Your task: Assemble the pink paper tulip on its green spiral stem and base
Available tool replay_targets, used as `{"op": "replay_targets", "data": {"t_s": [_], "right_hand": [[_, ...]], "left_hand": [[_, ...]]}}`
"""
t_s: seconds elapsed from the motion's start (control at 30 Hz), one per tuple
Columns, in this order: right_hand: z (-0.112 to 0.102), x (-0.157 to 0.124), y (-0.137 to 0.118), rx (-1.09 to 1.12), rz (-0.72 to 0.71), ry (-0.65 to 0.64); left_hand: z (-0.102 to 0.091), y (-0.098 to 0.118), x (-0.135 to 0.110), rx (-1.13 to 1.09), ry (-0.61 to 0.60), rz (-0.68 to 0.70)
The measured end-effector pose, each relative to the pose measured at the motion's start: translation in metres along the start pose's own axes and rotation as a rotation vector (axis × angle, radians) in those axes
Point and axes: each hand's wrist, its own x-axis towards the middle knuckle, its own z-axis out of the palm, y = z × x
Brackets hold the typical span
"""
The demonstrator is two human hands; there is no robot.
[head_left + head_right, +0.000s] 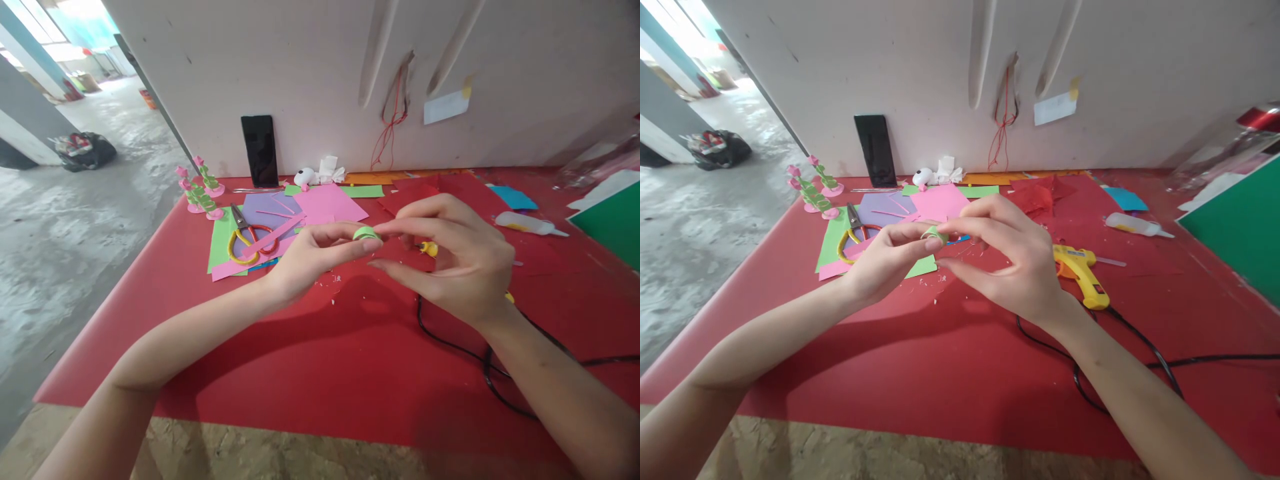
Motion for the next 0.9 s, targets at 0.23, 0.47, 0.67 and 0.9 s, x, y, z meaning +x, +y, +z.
{"op": "replay_targets", "data": {"t_s": [0.23,0.47,0.67,0.9], "right_hand": [[-0.0015,0.0006,-0.003,0.042,0.043,0.003],[-0.0019,-0.0001,-0.0008,0.055,0.049,-0.006],[-0.0017,-0.0001,0.0,-0.008,0.011,-0.064],[-0.0007,0.0,0.0012,-0.035,-0.007,-0.075]], "left_hand": [[-0.001,0.0004,-0.0001,-0.01,0.024,-0.008],[-0.0002,0.001,0.0,0.004,0.027,0.002],[-0.0004,-0.0012,0.0,-0.051,0.017,-0.023],[-0.001,-0.0019,-0.0003,-0.096,-0.016,-0.043]]}}
